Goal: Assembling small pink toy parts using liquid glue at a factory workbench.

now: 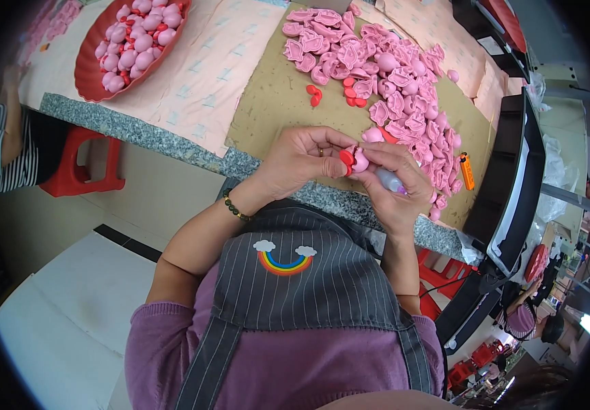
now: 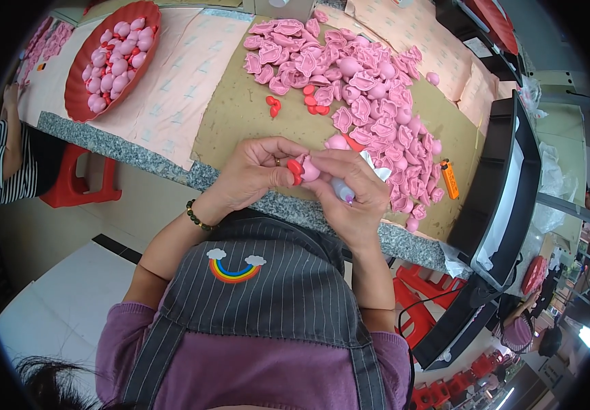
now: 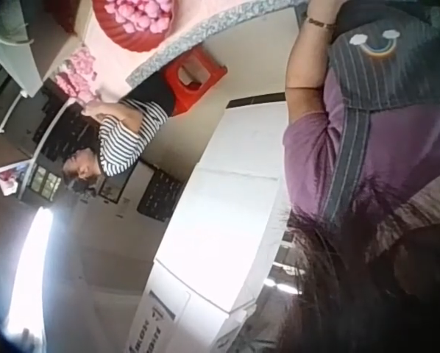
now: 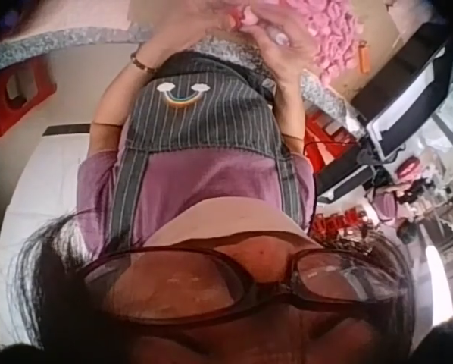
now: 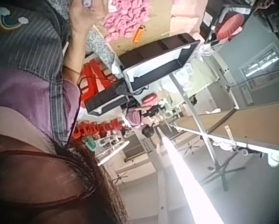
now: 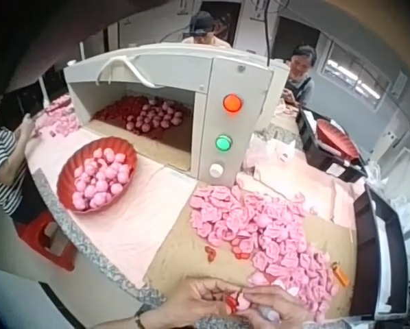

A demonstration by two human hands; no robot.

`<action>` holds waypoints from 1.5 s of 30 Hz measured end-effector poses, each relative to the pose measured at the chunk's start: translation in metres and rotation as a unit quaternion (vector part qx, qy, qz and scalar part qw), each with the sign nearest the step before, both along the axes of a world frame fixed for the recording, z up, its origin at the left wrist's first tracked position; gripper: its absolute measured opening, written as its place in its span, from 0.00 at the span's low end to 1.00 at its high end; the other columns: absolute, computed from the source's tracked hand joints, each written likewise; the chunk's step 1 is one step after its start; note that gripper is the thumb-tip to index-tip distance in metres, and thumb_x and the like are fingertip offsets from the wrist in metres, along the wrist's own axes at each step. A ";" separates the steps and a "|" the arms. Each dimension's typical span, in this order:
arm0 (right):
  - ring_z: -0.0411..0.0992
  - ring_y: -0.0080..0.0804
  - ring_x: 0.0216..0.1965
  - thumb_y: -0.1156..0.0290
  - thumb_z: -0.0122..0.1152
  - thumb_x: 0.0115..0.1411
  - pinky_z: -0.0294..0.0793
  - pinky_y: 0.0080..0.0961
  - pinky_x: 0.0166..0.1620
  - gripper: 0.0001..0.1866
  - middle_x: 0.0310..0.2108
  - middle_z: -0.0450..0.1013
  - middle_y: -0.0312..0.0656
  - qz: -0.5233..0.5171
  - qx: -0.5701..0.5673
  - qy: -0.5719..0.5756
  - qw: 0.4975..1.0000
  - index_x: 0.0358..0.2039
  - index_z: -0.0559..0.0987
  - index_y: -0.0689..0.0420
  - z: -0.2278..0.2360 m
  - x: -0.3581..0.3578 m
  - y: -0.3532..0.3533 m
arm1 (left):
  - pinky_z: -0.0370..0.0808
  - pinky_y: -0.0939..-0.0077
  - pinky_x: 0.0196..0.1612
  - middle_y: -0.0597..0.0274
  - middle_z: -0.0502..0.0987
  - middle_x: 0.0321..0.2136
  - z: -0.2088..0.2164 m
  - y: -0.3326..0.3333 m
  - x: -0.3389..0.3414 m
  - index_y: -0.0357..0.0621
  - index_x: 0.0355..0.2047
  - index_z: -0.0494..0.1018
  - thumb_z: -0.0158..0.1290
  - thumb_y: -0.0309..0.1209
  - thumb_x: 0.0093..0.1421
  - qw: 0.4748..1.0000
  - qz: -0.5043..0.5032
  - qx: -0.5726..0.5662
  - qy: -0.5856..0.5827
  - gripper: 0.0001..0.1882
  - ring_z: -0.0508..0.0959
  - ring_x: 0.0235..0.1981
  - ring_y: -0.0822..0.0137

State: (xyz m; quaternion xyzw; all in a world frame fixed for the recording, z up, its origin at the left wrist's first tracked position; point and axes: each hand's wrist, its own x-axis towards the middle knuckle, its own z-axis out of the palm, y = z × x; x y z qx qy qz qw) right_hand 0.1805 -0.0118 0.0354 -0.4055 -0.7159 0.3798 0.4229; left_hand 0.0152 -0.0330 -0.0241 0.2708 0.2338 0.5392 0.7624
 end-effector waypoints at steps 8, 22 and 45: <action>0.72 0.32 0.36 0.85 0.67 0.37 0.71 0.24 0.41 0.14 0.32 0.75 0.45 0.006 0.008 -0.004 1.000 0.29 0.78 0.64 -0.002 0.001 0.001 | 0.74 0.79 0.43 0.54 0.75 0.37 0.003 0.000 0.001 0.31 0.42 0.69 0.57 0.19 0.48 1.000 0.005 -0.001 0.024 0.19 0.76 0.38 0.70; 0.72 0.33 0.36 0.85 0.66 0.37 0.71 0.24 0.42 0.14 0.32 0.75 0.45 0.011 0.019 -0.022 1.000 0.29 0.78 0.64 0.000 0.000 -0.001 | 0.75 0.83 0.37 0.57 0.76 0.35 0.005 -0.002 0.000 0.33 0.41 0.70 0.58 0.19 0.47 0.999 0.014 0.006 0.039 0.19 0.76 0.35 0.73; 0.73 0.32 0.37 0.85 0.66 0.40 0.72 0.22 0.40 0.14 0.33 0.74 0.46 0.035 0.055 -0.030 0.997 0.31 0.79 0.63 -0.003 0.003 -0.002 | 0.76 0.82 0.36 0.57 0.76 0.34 0.007 -0.005 0.003 0.33 0.40 0.73 0.58 0.18 0.45 0.995 0.042 -0.001 0.092 0.18 0.76 0.34 0.72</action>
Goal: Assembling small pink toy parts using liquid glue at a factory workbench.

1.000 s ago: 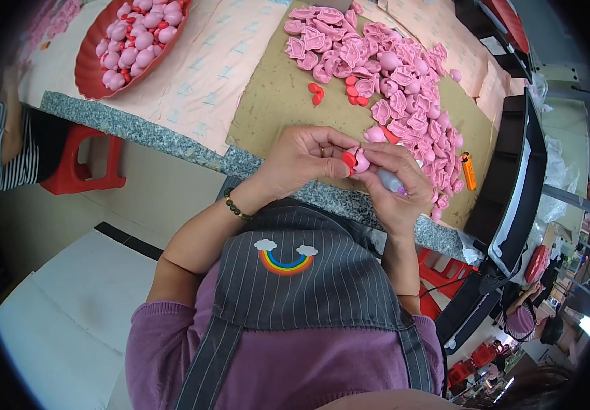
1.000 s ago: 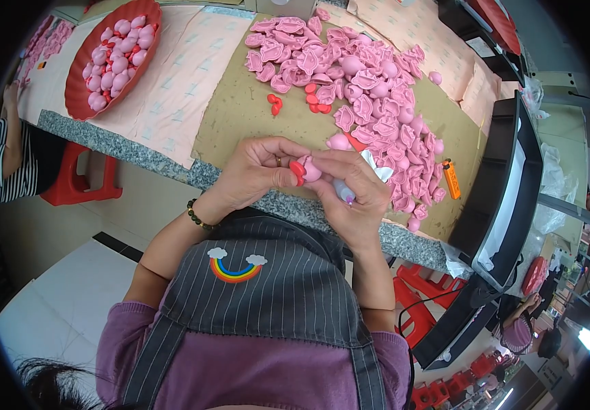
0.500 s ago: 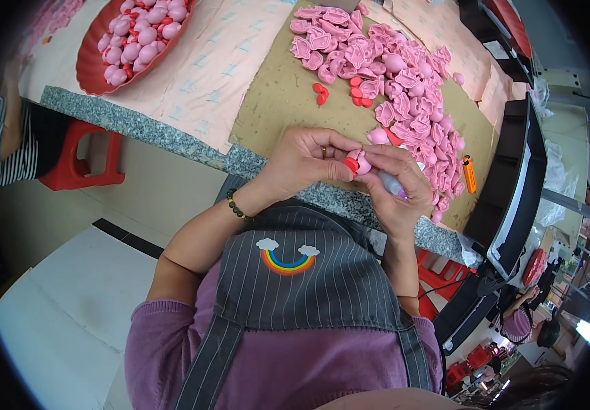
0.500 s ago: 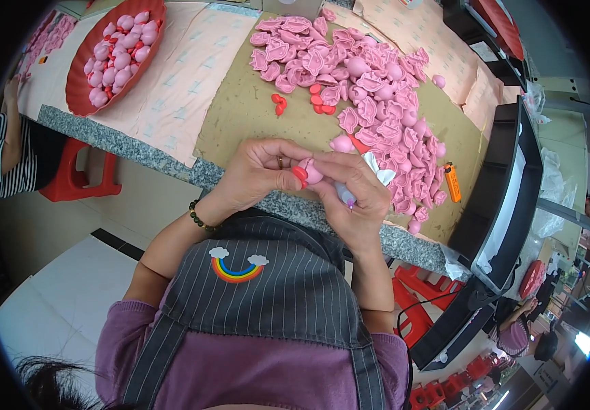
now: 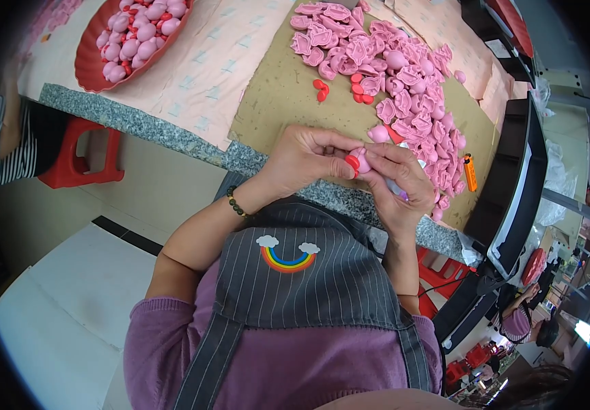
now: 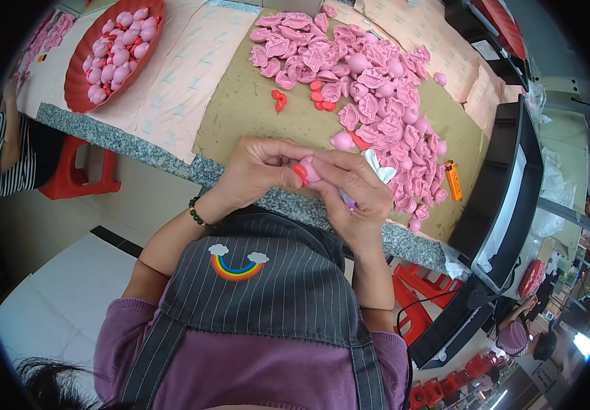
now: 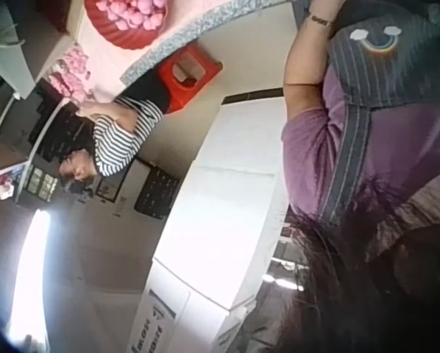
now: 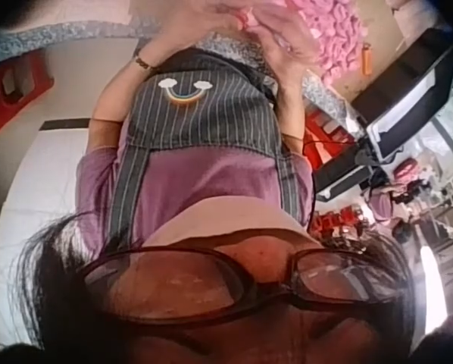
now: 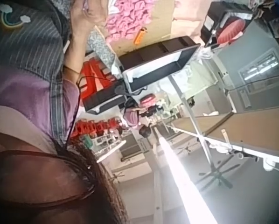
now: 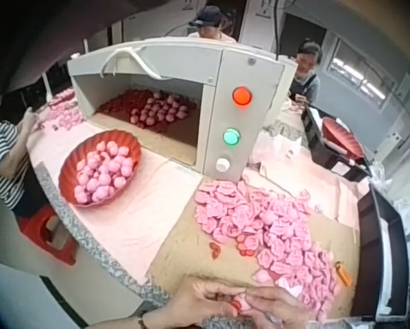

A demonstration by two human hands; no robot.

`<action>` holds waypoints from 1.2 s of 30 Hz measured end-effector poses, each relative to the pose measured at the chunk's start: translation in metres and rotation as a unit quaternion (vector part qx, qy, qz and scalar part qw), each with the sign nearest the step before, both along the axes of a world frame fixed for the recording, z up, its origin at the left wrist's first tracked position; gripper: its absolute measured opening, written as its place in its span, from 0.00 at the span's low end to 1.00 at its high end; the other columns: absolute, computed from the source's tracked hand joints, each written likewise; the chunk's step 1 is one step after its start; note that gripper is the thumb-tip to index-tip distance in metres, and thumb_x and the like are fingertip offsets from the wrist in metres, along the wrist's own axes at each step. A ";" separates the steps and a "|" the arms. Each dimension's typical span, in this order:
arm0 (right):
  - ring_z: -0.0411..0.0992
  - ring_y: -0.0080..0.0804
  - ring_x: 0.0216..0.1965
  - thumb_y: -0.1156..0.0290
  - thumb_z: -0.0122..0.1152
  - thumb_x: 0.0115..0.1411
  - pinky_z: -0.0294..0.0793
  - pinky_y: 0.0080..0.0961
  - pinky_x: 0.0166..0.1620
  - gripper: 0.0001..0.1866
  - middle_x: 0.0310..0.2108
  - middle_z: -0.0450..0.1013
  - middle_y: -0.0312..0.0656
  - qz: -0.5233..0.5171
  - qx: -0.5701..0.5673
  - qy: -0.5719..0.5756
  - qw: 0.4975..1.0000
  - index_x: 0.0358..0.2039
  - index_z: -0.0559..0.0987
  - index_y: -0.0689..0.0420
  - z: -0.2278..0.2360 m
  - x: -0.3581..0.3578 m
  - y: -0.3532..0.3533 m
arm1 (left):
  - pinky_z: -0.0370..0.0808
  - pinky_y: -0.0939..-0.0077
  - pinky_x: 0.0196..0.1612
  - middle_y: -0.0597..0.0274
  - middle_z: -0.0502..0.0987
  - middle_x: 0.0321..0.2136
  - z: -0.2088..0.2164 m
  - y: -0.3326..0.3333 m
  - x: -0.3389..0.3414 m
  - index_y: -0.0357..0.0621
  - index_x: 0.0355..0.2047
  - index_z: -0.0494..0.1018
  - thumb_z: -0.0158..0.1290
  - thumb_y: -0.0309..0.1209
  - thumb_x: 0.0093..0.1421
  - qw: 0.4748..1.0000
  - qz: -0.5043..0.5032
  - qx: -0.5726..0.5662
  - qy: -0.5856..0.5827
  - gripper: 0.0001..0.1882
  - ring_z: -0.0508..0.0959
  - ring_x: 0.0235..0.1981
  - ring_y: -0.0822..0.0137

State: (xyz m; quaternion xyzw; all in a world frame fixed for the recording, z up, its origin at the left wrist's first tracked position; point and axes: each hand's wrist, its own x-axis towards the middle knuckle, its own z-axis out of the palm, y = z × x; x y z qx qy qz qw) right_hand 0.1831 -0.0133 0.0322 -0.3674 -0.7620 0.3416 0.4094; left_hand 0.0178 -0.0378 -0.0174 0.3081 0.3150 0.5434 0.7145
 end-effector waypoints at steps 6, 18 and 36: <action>0.72 0.32 0.36 0.83 0.67 0.38 0.71 0.22 0.40 0.17 0.34 0.73 0.45 -0.001 -0.013 0.025 1.000 0.33 0.79 0.62 -0.004 -0.002 -0.001 | 0.76 0.82 0.36 0.56 0.77 0.32 -0.003 0.000 0.000 0.31 0.40 0.72 0.58 0.18 0.47 1.000 -0.007 -0.007 -0.020 0.18 0.76 0.32 0.73; 0.71 0.32 0.34 0.72 0.72 0.39 0.69 0.22 0.38 0.21 0.33 0.72 0.46 0.006 0.037 0.060 0.998 0.36 0.78 0.62 -0.026 -0.007 0.006 | 0.75 0.78 0.40 0.55 0.73 0.40 -0.007 -0.002 0.000 0.36 0.42 0.71 0.58 0.25 0.49 0.999 -0.002 0.000 -0.052 0.19 0.75 0.39 0.68; 0.72 0.30 0.29 0.74 0.69 0.41 0.71 0.20 0.30 0.19 0.30 0.73 0.47 0.012 0.079 0.076 0.994 0.36 0.77 0.64 -0.035 -0.007 -0.001 | 0.73 0.82 0.38 0.59 0.69 0.37 -0.008 -0.007 0.007 0.36 0.33 0.72 0.57 0.22 0.50 0.988 0.082 0.130 0.026 0.09 0.73 0.37 0.72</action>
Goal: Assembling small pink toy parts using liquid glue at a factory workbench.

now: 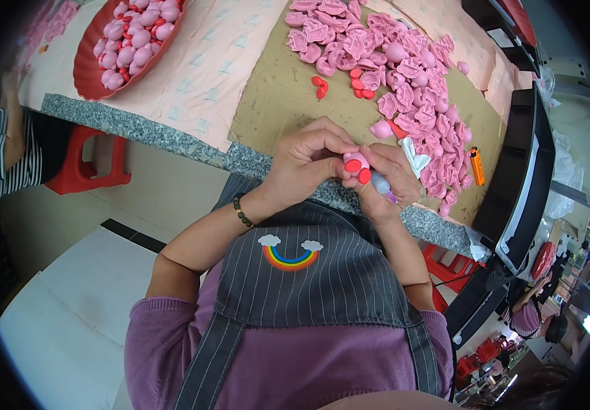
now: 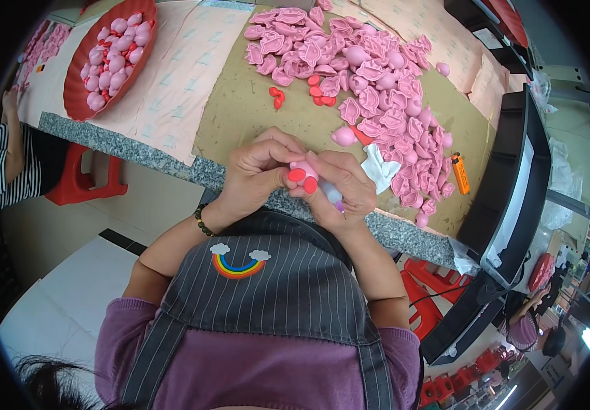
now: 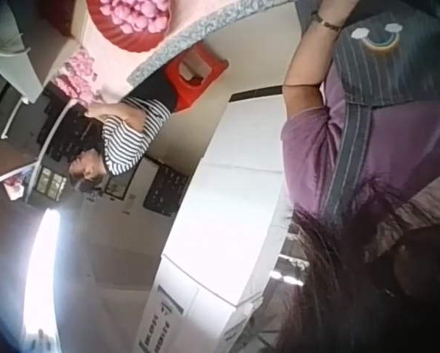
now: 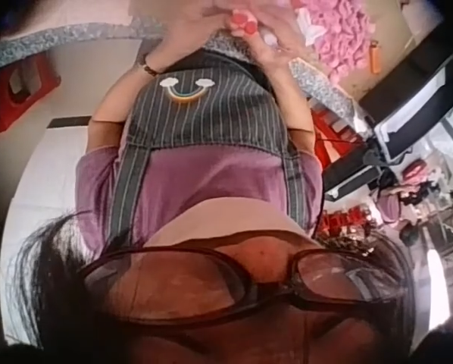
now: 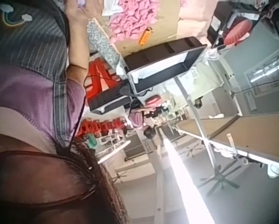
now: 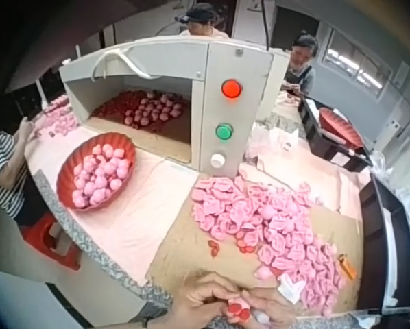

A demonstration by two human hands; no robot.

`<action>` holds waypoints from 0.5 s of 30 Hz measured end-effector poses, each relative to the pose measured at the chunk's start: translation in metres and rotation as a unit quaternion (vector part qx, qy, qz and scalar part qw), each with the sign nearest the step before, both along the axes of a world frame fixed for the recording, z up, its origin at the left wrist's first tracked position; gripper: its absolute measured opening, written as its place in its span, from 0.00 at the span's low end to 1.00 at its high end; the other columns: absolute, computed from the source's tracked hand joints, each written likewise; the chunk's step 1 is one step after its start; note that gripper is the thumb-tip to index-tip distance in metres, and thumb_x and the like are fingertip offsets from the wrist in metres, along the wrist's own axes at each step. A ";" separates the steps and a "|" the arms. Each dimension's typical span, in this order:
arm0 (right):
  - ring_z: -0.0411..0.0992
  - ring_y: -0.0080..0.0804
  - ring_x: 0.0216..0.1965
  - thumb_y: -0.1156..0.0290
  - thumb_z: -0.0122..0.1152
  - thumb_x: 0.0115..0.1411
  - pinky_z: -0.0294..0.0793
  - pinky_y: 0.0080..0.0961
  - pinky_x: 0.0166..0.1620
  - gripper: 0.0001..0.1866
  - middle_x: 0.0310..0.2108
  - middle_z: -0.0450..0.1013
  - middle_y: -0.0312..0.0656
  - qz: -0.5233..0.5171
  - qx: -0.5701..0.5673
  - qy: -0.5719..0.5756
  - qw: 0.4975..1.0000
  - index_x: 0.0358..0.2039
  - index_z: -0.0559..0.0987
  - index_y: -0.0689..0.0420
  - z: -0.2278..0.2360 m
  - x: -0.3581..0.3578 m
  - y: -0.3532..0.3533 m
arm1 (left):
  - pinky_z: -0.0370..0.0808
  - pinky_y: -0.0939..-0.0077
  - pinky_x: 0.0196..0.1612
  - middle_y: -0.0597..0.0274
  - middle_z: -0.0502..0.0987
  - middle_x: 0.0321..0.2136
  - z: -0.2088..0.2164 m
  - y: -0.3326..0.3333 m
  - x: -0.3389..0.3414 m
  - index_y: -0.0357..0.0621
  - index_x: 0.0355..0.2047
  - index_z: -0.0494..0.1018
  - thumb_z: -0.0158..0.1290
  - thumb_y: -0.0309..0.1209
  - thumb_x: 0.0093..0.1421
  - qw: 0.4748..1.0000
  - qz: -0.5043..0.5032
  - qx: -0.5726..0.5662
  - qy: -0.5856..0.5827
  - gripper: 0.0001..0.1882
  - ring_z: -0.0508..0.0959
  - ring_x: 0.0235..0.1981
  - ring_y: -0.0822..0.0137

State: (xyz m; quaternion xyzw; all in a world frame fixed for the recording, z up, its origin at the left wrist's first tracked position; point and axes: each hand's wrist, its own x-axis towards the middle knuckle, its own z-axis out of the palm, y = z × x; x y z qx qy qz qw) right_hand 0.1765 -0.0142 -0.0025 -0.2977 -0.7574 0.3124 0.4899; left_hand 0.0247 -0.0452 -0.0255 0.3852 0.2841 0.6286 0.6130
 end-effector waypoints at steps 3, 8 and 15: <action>0.72 0.30 0.29 0.73 0.70 0.41 0.71 0.20 0.31 0.20 0.31 0.73 0.46 0.013 -0.002 0.011 1.000 0.37 0.77 0.63 0.001 -0.001 0.000 | 0.73 0.82 0.38 0.59 0.69 0.37 0.001 -0.001 0.000 0.36 0.33 0.72 0.56 0.23 0.50 1.000 0.008 0.001 -0.013 0.09 0.72 0.37 0.73; 0.72 0.30 0.31 0.72 0.71 0.41 0.71 0.21 0.32 0.21 0.31 0.73 0.46 0.007 -0.028 0.003 1.000 0.38 0.78 0.62 0.003 -0.004 0.000 | 0.73 0.83 0.38 0.60 0.68 0.37 0.001 -0.001 0.000 0.36 0.34 0.72 0.56 0.22 0.51 1.000 0.014 -0.007 -0.021 0.09 0.72 0.36 0.74; 0.71 0.29 0.29 0.70 0.71 0.40 0.70 0.20 0.31 0.22 0.30 0.73 0.45 0.000 -0.016 0.000 1.000 0.38 0.77 0.63 0.003 -0.006 0.003 | 0.72 0.82 0.39 0.60 0.69 0.37 0.000 0.003 -0.001 0.37 0.34 0.72 0.56 0.24 0.51 0.999 -0.002 -0.022 -0.027 0.09 0.72 0.36 0.73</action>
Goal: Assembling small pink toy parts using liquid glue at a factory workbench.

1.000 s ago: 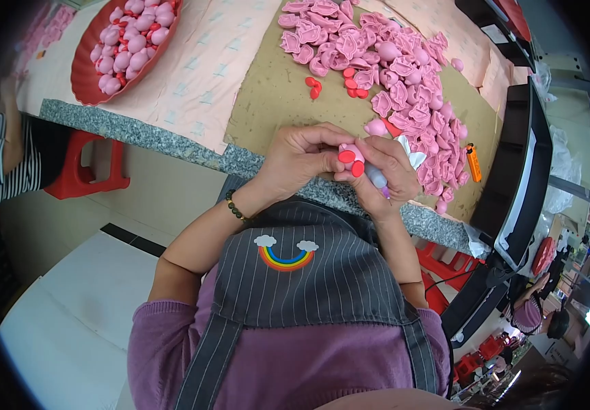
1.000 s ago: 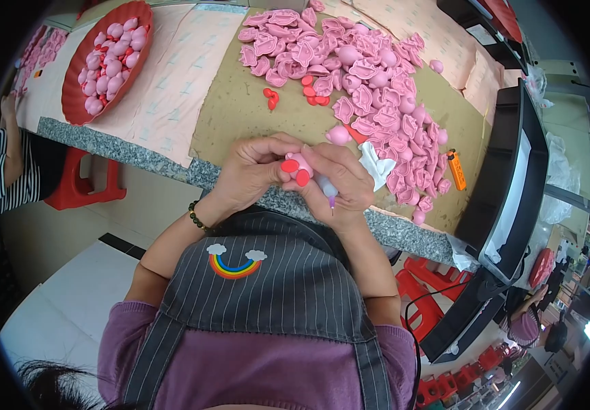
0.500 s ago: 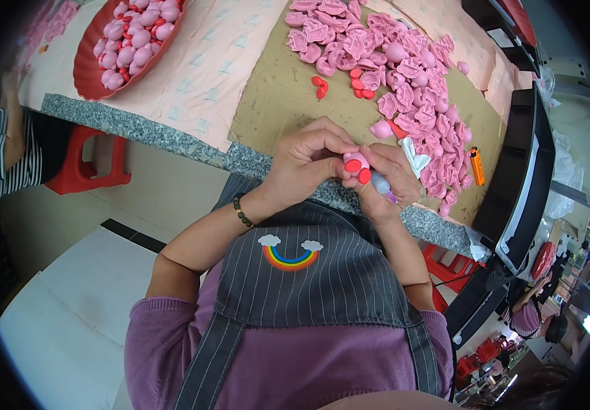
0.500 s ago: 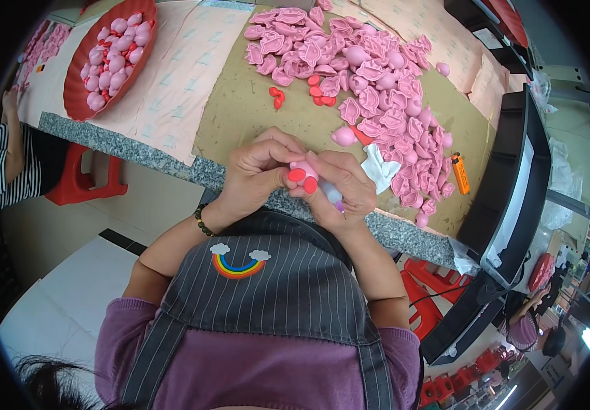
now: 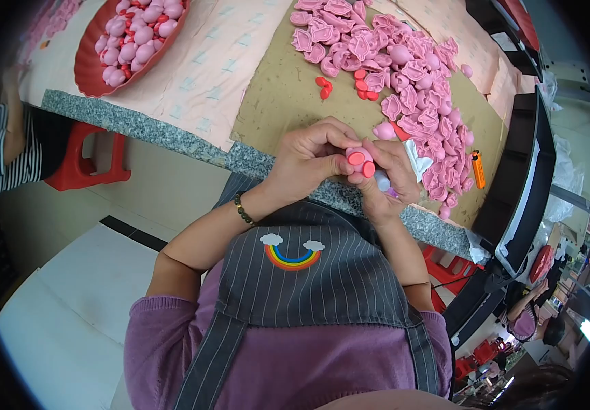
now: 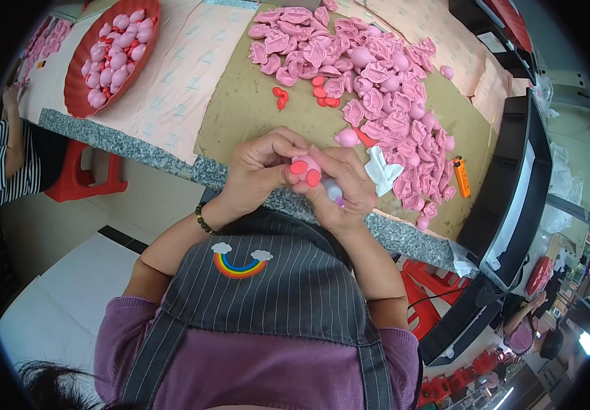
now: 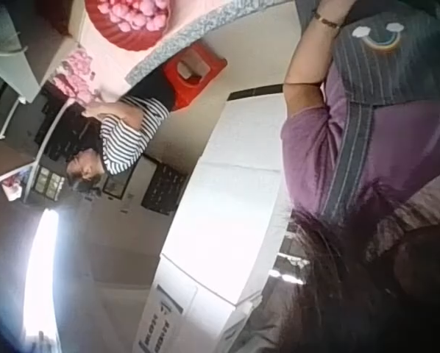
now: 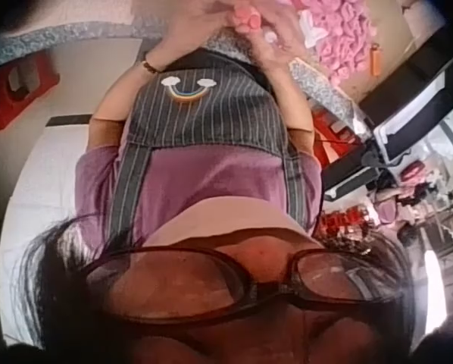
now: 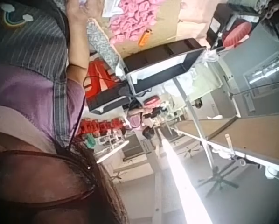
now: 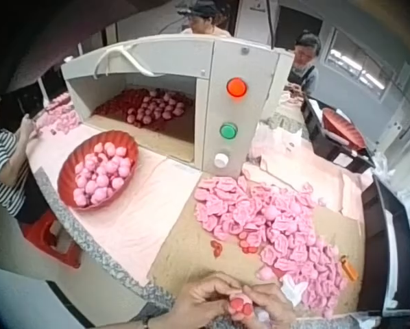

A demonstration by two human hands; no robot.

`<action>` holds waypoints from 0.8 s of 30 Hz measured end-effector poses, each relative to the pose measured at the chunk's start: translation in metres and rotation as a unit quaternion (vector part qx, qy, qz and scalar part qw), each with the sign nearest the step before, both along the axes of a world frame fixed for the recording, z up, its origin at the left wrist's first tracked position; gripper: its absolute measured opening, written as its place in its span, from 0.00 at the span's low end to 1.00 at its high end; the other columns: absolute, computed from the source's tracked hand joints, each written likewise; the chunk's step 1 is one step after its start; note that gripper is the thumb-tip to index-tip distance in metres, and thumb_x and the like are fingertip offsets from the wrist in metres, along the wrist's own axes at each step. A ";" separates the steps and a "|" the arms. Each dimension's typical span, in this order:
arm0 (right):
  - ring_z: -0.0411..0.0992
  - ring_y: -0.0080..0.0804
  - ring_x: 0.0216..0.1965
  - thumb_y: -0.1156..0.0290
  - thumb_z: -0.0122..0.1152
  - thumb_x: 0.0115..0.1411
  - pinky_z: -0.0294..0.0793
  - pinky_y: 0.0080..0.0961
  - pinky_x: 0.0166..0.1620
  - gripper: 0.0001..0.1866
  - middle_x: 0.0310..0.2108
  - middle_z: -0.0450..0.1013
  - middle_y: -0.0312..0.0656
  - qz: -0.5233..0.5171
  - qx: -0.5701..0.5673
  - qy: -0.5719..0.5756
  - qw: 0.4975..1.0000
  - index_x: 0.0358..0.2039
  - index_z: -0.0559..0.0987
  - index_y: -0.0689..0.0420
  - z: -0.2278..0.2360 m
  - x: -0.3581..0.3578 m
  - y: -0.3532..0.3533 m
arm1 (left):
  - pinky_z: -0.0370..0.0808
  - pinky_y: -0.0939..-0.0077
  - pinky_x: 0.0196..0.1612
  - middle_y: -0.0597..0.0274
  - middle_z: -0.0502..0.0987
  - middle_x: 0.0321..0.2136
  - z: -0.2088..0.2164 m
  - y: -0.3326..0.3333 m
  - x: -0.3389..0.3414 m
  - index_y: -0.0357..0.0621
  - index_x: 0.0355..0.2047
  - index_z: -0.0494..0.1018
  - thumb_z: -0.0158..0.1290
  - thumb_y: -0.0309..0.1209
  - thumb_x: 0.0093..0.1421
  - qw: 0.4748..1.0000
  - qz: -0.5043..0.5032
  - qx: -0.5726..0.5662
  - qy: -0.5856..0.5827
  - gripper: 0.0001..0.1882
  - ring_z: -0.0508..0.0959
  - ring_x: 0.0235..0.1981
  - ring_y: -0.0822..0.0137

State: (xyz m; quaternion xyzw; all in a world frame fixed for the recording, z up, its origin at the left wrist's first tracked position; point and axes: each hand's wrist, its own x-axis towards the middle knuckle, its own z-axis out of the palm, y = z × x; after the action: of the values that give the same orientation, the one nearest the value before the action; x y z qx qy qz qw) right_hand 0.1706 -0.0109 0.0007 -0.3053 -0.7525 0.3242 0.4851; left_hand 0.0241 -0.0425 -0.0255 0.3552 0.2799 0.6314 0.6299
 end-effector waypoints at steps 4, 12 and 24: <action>0.70 0.27 0.27 0.70 0.72 0.40 0.69 0.19 0.30 0.23 0.28 0.73 0.43 -0.023 -0.044 0.040 0.998 0.37 0.76 0.64 -0.002 -0.004 -0.004 | 0.76 0.82 0.38 0.59 0.73 0.35 0.003 0.004 -0.001 0.34 0.33 0.71 0.55 0.19 0.51 0.998 -0.029 -0.028 -0.057 0.08 0.75 0.36 0.73; 0.70 0.27 0.27 0.69 0.71 0.40 0.68 0.18 0.31 0.22 0.26 0.73 0.43 -0.010 -0.049 0.038 0.998 0.36 0.77 0.65 -0.002 -0.002 -0.006 | 0.72 0.74 0.46 0.54 0.73 0.39 -0.011 -0.001 -0.008 0.36 0.38 0.73 0.59 0.24 0.48 0.995 -0.063 -0.047 -0.068 0.15 0.74 0.42 0.65; 0.71 0.27 0.27 0.73 0.70 0.41 0.69 0.18 0.30 0.21 0.27 0.74 0.44 -0.012 -0.057 0.032 0.998 0.38 0.77 0.65 -0.006 0.000 -0.010 | 0.73 0.80 0.40 0.56 0.74 0.35 -0.009 -0.001 -0.004 0.34 0.34 0.75 0.60 0.20 0.45 0.997 -0.023 -0.043 -0.063 0.13 0.74 0.36 0.70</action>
State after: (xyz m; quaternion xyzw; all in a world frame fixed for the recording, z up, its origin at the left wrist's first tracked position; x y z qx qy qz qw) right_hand 0.1702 -0.0214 -0.0057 -0.3313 -0.7133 0.3702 0.4944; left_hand 0.0198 -0.0432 -0.0347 0.2938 0.2583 0.6255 0.6751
